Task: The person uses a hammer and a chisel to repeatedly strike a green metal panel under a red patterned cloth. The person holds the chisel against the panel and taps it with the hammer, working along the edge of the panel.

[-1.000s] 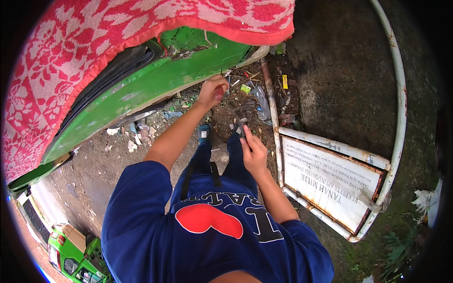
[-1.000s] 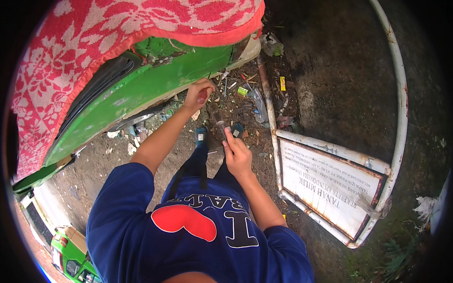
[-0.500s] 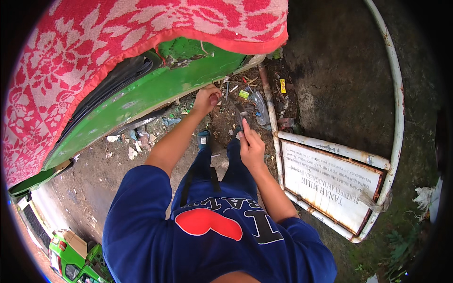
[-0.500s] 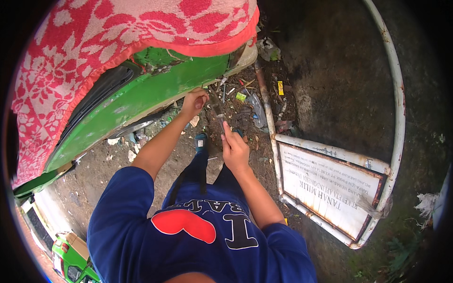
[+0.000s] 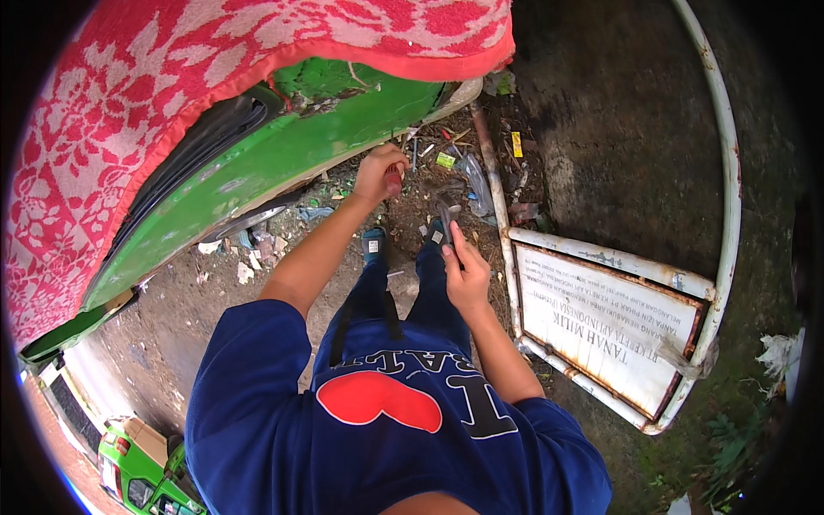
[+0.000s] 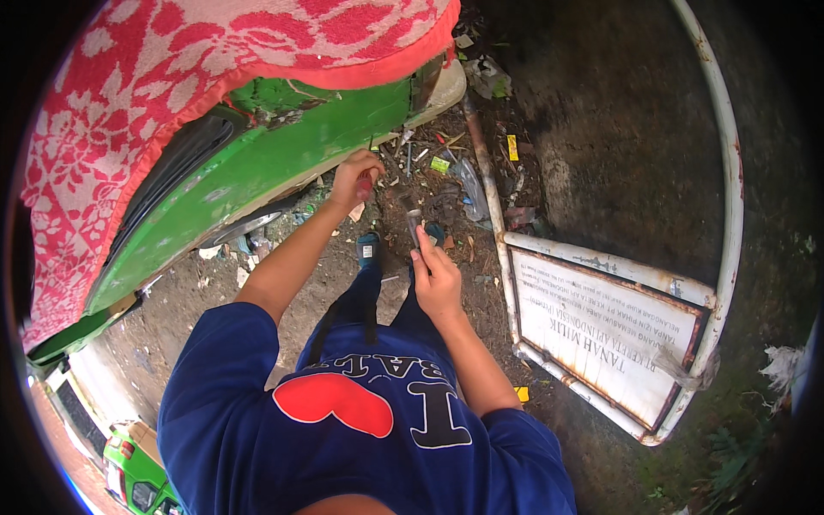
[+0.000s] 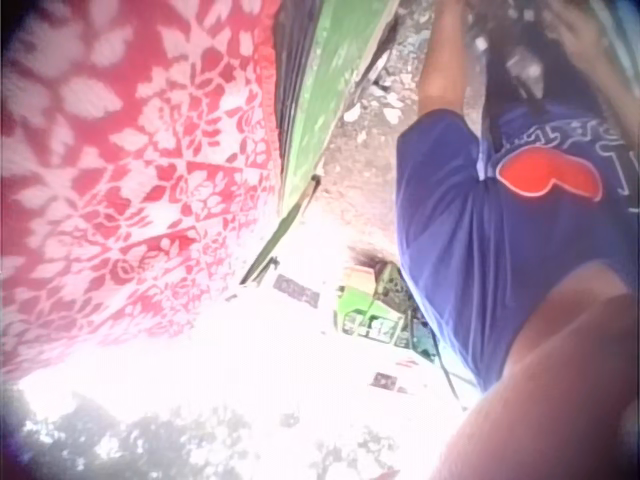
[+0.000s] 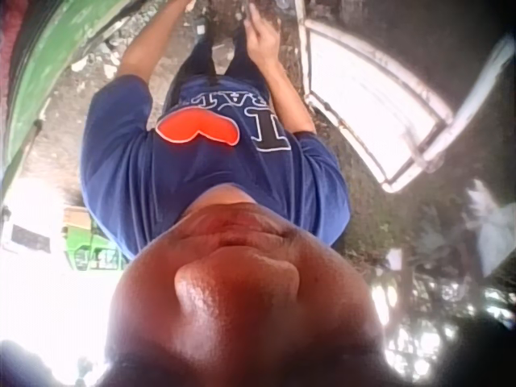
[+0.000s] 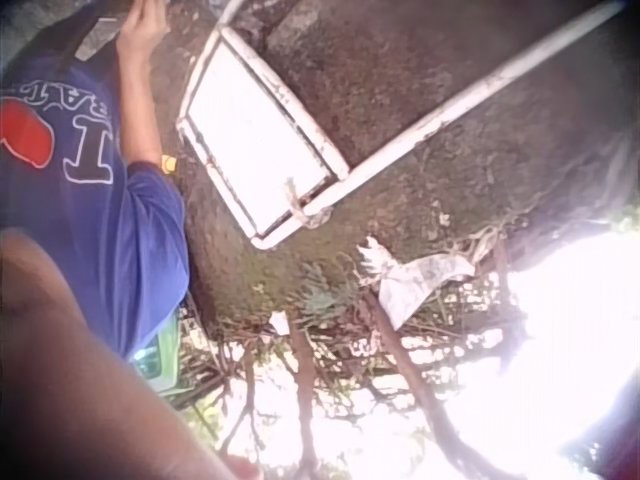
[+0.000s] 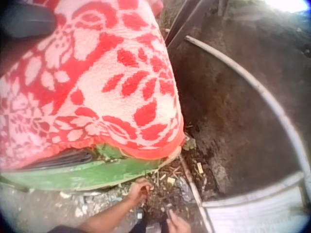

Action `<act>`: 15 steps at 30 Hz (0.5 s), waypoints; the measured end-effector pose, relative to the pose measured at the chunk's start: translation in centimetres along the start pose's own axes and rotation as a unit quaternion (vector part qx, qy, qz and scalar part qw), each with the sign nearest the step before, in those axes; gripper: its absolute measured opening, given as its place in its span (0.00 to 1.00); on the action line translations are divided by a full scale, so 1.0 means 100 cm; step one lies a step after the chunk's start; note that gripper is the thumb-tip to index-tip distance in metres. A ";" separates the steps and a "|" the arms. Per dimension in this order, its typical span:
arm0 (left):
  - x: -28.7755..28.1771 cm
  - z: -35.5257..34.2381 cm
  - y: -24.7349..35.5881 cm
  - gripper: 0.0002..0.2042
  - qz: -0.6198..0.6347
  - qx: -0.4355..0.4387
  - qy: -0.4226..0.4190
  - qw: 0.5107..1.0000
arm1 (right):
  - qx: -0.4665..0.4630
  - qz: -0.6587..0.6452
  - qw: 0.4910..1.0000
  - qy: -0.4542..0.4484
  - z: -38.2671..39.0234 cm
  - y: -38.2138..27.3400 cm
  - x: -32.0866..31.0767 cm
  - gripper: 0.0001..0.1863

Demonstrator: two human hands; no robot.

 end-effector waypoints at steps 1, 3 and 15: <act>0.001 -0.001 -0.001 0.12 0.003 0.001 0.002 1.000 | 0.001 0.003 1.000 -0.002 0.001 -0.001 0.000 0.24; 0.002 -0.001 -0.005 0.12 0.009 0.004 0.007 1.000 | -0.006 0.008 1.000 -0.003 0.001 -0.001 -0.001 0.24; 0.003 0.000 -0.006 0.05 0.061 -0.019 0.064 0.996 | -0.060 0.002 0.998 0.008 0.000 -0.005 0.003 0.26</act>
Point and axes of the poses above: each hand's wrist, its own z-axis away from the middle knuckle, its own x-axis out of the palm, y = z × x, the point moved 1 cm from there along -z, towards the middle knuckle, and after that the axes turned 7 degrees about y, right-handed, at the moved point
